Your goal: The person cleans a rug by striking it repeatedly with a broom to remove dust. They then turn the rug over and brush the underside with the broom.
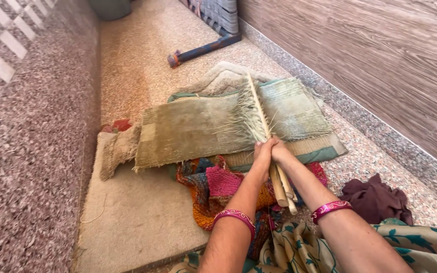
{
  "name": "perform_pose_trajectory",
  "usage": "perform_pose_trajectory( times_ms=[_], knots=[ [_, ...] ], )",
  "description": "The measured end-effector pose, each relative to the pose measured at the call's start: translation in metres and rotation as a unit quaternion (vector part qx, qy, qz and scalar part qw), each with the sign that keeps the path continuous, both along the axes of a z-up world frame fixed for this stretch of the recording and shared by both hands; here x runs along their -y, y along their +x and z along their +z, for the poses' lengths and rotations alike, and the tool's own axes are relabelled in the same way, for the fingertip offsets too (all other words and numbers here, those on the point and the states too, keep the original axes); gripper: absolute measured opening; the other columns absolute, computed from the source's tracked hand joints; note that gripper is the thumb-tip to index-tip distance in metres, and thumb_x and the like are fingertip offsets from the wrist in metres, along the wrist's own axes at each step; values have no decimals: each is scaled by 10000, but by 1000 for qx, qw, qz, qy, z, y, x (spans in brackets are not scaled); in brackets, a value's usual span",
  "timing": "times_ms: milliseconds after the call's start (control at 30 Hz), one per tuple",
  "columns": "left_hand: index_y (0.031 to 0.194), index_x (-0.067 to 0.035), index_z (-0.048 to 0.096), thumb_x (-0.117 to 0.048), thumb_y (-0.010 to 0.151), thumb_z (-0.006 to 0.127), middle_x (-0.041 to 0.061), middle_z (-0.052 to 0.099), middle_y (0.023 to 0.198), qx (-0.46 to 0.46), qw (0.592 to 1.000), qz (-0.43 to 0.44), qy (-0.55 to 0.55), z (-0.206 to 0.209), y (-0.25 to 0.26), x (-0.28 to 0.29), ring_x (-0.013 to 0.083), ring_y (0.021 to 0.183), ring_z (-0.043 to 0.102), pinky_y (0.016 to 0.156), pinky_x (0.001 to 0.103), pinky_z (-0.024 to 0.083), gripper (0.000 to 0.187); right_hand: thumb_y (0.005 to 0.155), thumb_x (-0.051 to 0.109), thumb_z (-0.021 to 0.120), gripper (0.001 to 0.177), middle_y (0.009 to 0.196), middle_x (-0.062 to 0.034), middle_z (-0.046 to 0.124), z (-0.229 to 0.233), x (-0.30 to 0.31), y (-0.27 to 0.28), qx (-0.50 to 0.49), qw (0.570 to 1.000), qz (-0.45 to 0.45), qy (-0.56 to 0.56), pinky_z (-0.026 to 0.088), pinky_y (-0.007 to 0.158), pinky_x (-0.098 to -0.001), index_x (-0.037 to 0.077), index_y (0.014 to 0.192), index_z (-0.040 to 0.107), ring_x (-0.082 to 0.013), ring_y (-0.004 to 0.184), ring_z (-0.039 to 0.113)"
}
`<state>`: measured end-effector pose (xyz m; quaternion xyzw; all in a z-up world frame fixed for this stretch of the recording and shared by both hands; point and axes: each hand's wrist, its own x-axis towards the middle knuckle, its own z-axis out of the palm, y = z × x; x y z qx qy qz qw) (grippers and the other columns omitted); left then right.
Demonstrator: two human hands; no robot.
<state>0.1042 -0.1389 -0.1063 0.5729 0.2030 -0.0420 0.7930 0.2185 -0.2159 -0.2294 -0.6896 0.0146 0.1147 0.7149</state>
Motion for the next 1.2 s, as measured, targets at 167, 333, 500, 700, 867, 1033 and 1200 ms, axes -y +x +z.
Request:
perform_pose_trajectory(
  times_ms=[167, 333, 500, 700, 867, 1033, 1200],
  knots=[
    [1382, -74, 522, -429, 808, 654, 177, 613, 1305, -26, 997, -66, -26, 17, -2, 19, 308, 1168, 594, 977, 474, 488, 688, 948, 365, 690, 771, 1298, -198, 653, 134, 32, -79, 21, 964, -46, -260, 555, 830, -373, 148, 1579, 304, -297, 1028, 668],
    [1359, -55, 597, -441, 846, 601, 168, 633, 1302, -56, 994, -96, 11, 4, 3, 27, 293, 1186, 590, 989, 467, 464, 643, 1024, 391, 464, 758, 1390, -166, 602, 113, 38, -75, -104, 929, -51, -351, 607, 823, -445, 319, 1674, 81, -346, 1033, 705],
    [1324, -8, 581, -364, 771, 735, 223, 659, 1289, -3, 1000, -17, 16, -27, 10, 15, 314, 1146, 642, 1018, 447, 516, 676, 962, 292, 624, 655, 1244, -195, 651, 0, 21, -14, -35, 994, -81, -60, 600, 803, -407, 102, 1516, 332, -285, 1018, 674],
    [1428, -39, 463, -456, 707, 805, 224, 620, 1279, -105, 956, 21, 274, 50, -25, -24, 341, 1120, 629, 983, 467, 525, 900, 973, 331, 611, 570, 1198, -182, 665, 102, -25, -79, -97, 993, 36, 49, 610, 813, -421, 53, 1434, 424, -283, 999, 672],
    [1531, 5, 224, -501, 732, 839, 281, 507, 1381, -165, 907, 49, 384, 108, -40, -31, 396, 1167, 597, 969, 498, 524, 1129, 1011, 420, 459, 558, 1205, -194, 673, 75, -52, -48, -115, 956, 153, 223, 599, 841, -429, 43, 1421, 502, -294, 983, 672],
    [1592, 38, 47, -509, 776, 826, 298, 394, 1480, -177, 858, 45, 480, 134, -55, -40, 426, 1190, 569, 887, 503, 581, 1253, 1041, 488, 336, 627, 1211, -204, 679, 3, -72, -2, -131, 890, 255, 355, 589, 864, -436, 35, 1410, 564, -302, 969, 672],
    [1601, 56, -26, -517, 821, 765, 324, 345, 1516, -154, 867, 3, 473, 111, -53, -42, 409, 1157, 597, 901, 482, 580, 1250, 1067, 401, 384, 564, 1347, -189, 638, -28, -61, 17, -55, 932, 263, 242, 539, 1015, -406, 34, 1477, 507, -286, 1131, 652]
  ],
)
